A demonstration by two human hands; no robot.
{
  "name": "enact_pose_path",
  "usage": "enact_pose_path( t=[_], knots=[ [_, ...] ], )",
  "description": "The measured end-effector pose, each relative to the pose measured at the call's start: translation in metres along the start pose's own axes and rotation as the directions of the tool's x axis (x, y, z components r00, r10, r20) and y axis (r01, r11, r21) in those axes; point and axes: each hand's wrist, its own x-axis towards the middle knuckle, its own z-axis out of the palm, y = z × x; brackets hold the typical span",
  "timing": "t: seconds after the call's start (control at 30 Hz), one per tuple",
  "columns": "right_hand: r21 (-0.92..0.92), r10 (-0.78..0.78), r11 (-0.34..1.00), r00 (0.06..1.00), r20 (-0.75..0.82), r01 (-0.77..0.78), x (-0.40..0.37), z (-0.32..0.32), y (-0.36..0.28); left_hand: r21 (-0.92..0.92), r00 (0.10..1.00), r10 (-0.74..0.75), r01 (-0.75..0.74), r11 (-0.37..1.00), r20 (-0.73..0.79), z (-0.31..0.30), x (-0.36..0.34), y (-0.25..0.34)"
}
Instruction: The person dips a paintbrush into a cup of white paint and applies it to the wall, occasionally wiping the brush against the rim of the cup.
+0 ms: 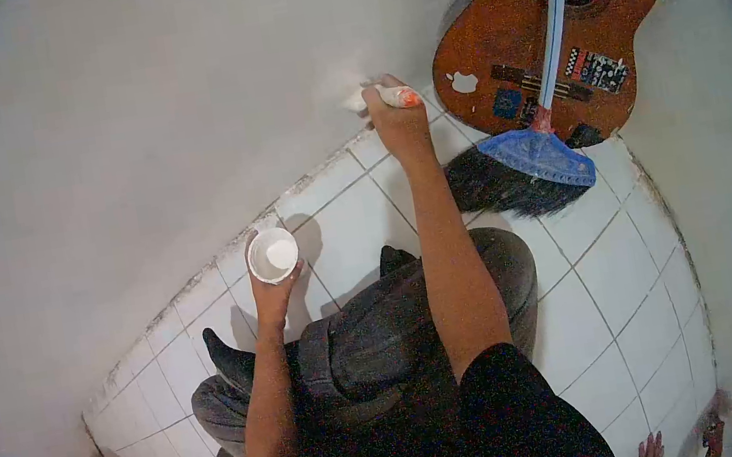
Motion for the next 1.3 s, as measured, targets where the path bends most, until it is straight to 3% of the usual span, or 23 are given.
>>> enact_pose_path(
  t=[0.1,0.17,0.23,0.27,0.37,0.43,0.5,0.57,0.63,0.7,0.77,0.8,0.9,1.03,1.1,1.3],
  knots=[
    [-0.076,-0.070,0.995,0.997,0.016,0.071,-0.009,-0.004,-0.005,0.113,0.999,-0.032,0.033,0.993,-0.008,0.000,0.001,0.003],
    [-0.066,-0.102,0.991,0.972,0.211,0.118,-0.021,0.000,-0.024,0.111,0.999,0.026,-0.024,0.993,-0.021,-0.002,0.003,-0.009],
    [-0.053,-0.139,0.985,0.947,0.290,0.161,-0.028,0.015,-0.031,0.026,1.000,-0.002,0.002,1.000,-0.007,0.000,0.003,-0.005],
    [-0.037,-0.179,0.978,0.914,0.363,0.206,-0.033,0.024,-0.031,0.137,1.000,-0.013,0.012,0.990,0.002,-0.005,0.005,-0.019],
    [-0.078,-0.203,0.960,0.857,0.473,0.270,-0.050,0.055,-0.032,0.063,0.999,-0.004,0.006,0.998,-0.041,-0.004,0.003,-0.019],
    [-0.112,-0.111,0.973,0.835,0.539,0.202,-0.065,0.069,-0.037,0.124,0.999,0.020,-0.015,0.992,-0.045,-0.003,0.006,-0.015],
    [-0.242,-0.186,0.880,0.765,0.617,0.410,-0.072,0.086,-0.020,-0.019,0.999,-0.033,0.033,0.999,0.001,-0.002,0.003,-0.007],
    [-0.223,-0.213,0.870,0.743,0.635,0.439,-0.083,0.097,-0.010,0.004,1.000,0.007,-0.007,1.000,0.008,-0.004,0.003,-0.012],
    [-0.262,-0.182,0.808,0.646,0.741,0.528,-0.094,0.101,-0.015,-0.111,0.999,0.001,0.005,0.994,0.052,-0.001,0.003,0.000],
    [-0.345,-0.102,0.773,0.641,0.761,0.533,-0.098,0.105,-0.015,-0.208,0.998,-0.021,0.032,0.978,0.057,-0.001,0.003,-0.003],
    [-0.371,-0.110,0.707,0.611,0.784,0.603,-0.100,0.107,-0.010,-0.052,0.998,-0.023,0.027,0.998,0.066,-0.003,0.005,-0.006],
    [-0.364,-0.164,0.659,0.598,0.785,0.659,-0.099,0.108,-0.007,-0.098,0.998,0.009,-0.003,0.995,0.060,-0.002,0.003,-0.003],
    [-0.382,-0.086,0.703,0.605,0.791,0.600,-0.098,0.109,-0.004,-0.144,0.998,-0.025,0.033,0.989,0.059,-0.001,0.004,-0.001],
    [-0.379,-0.087,0.692,0.592,0.801,0.615,-0.101,0.111,-0.004,-0.104,0.998,0.045,-0.040,0.994,0.047,-0.002,0.003,0.001],
    [-0.420,0.017,0.694,0.569,0.822,0.585,-0.102,0.113,-0.006,-0.125,0.997,0.040,-0.032,0.992,0.063,-0.003,0.004,-0.001],
    [-0.475,0.101,0.688,0.575,0.812,0.549,-0.102,0.113,-0.009,-0.096,0.997,0.030,-0.022,0.995,0.076,-0.001,0.005,0.007]
  ],
)
